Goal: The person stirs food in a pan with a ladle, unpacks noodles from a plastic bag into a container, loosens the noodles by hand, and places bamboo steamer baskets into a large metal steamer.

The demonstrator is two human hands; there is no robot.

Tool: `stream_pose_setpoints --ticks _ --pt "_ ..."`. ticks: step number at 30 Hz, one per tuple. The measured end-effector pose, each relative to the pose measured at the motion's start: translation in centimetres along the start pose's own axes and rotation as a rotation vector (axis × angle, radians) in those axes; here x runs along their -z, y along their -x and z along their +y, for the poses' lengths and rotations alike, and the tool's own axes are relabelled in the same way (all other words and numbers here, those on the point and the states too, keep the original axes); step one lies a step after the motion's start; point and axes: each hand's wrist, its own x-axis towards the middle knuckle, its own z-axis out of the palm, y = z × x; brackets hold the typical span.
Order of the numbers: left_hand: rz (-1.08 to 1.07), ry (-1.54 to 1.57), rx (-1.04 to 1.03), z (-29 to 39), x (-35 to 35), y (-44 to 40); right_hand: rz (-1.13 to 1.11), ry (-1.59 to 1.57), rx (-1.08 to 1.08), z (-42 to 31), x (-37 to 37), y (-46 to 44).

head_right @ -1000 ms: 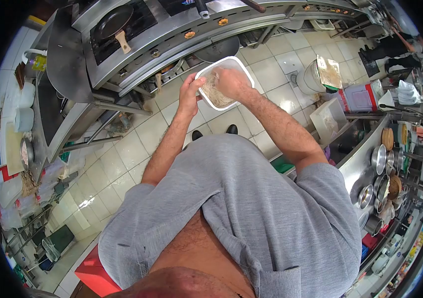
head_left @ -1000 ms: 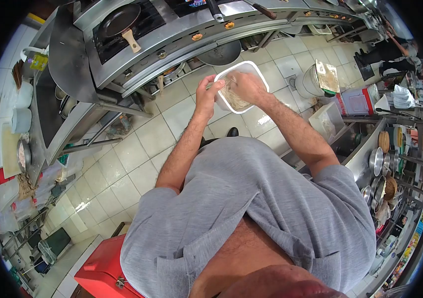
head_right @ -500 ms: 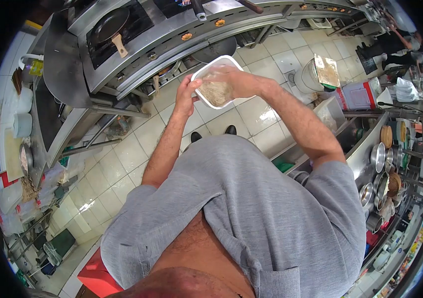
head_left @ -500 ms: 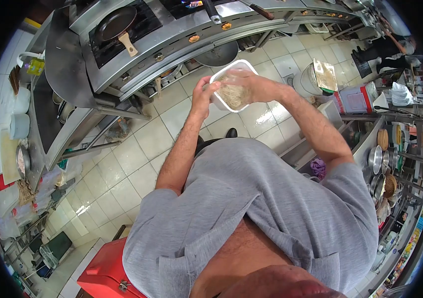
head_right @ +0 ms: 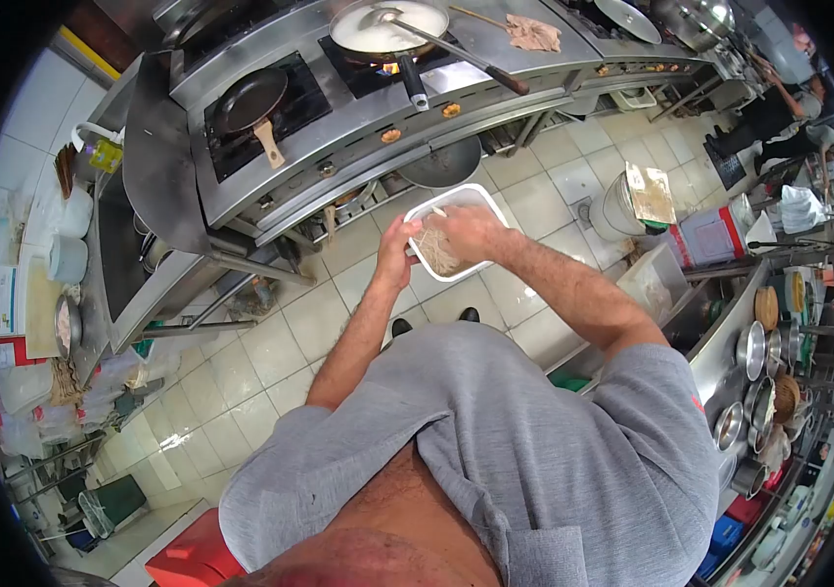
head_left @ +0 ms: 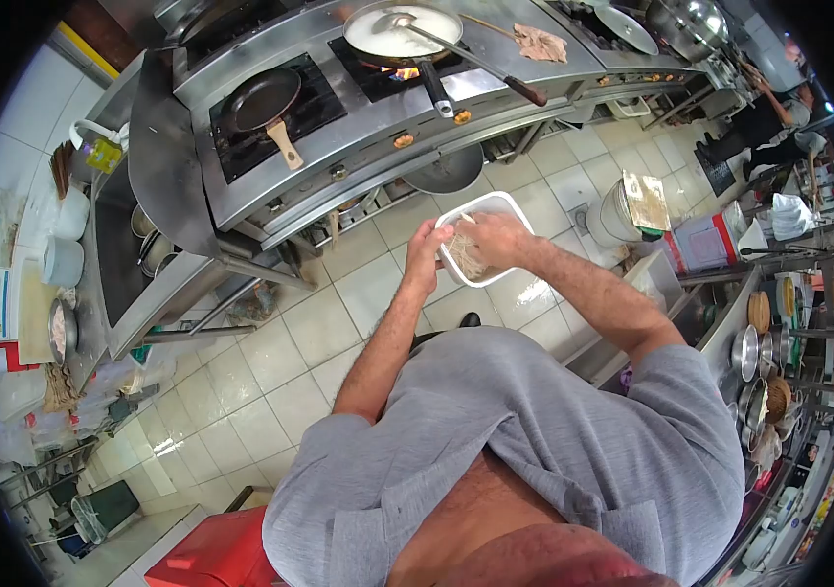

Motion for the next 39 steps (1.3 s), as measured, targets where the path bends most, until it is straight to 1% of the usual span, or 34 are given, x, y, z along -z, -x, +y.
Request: stream_pose_setpoints --ticks 1,2,6,8,11,13,15,17,18,20,21,23,24,26,30,32,33,35,36,38,39 --pt "0.002 0.001 0.005 0.0 0.0 0.1 -0.018 -0.020 -0.082 -0.5 0.4 0.0" --pt "-0.017 -0.011 -0.001 0.0 0.0 0.2 0.048 0.021 -0.076 -0.5 0.1 0.0" --pt "-0.003 -0.044 -0.020 -0.4 0.4 -0.3 0.029 0.044 -0.127 -1.2 1.0 -0.2" --pt "0.000 -0.048 -0.022 -0.1 0.3 -0.2 0.073 0.052 -0.117 -1.2 0.9 -0.3" --pt "0.000 -0.049 -0.032 0.2 0.0 -0.3 0.010 0.072 -0.164 -1.4 1.6 -0.5" --pt "-0.007 -0.062 -0.026 0.1 0.3 -0.9 0.043 0.101 -0.205 -0.8 0.6 -0.9" --pt "-0.011 -0.071 -0.011 0.0 0.3 -0.6 -0.010 0.011 -0.203 -0.4 1.2 -1.2" --pt "0.035 -0.006 -0.035 1.1 -0.1 -0.2 0.011 -0.231 -0.011 0.5 2.2 -0.6" --pt "0.036 -0.006 -0.027 1.2 0.2 -0.4 0.007 -0.236 -0.015 0.7 3.0 -0.1" --pt "0.034 0.004 -0.051 1.8 0.3 -0.6 0.004 -0.350 0.143 1.1 4.4 0.6" --pt "0.034 0.006 -0.049 1.8 0.0 -0.6 0.001 -0.351 0.141 1.3 4.2 0.4" --pt "0.002 -0.011 -0.060 2.4 -0.8 -0.3 -0.127 -0.224 0.312 1.5 3.5 -0.1" --pt "-0.003 -0.015 -0.056 2.1 -0.9 -0.4 -0.124 -0.227 0.305 1.5 3.1 -0.2" --pt "-0.032 0.025 -0.048 1.9 -0.9 -0.7 -0.182 -0.111 0.272 1.2 2.9 -0.6" --pt "-0.050 0.076 -0.038 1.5 -0.6 -0.4 -0.190 -0.025 0.259 0.9 2.3 -1.1" --pt "-0.025 0.038 -0.025 1.4 -0.6 -0.3 -0.080 -0.194 0.127 1.1 1.4 -1.6" --pt "-0.018 0.041 -0.027 1.4 -0.5 -0.3 -0.084 -0.194 0.133 1.3 0.9 -1.5" --pt "-0.006 -0.023 -0.046 1.3 -0.4 -0.2 -0.004 -0.049 -0.045 0.1 1.6 -0.9" --pt "-0.005 -0.023 -0.045 1.2 -0.5 -0.2 -0.005 -0.050 -0.044 -0.1 1.5 -1.0" --pt "0.011 -0.048 -0.052 1.2 -0.6 -0.2 -0.039 -0.025 -0.186 -0.4 1.3 -1.1" --pt "0.009 -0.049 -0.050 1.1 -0.6 -0.3 -0.038 -0.026 -0.189 -0.5 1.3 -1.1"
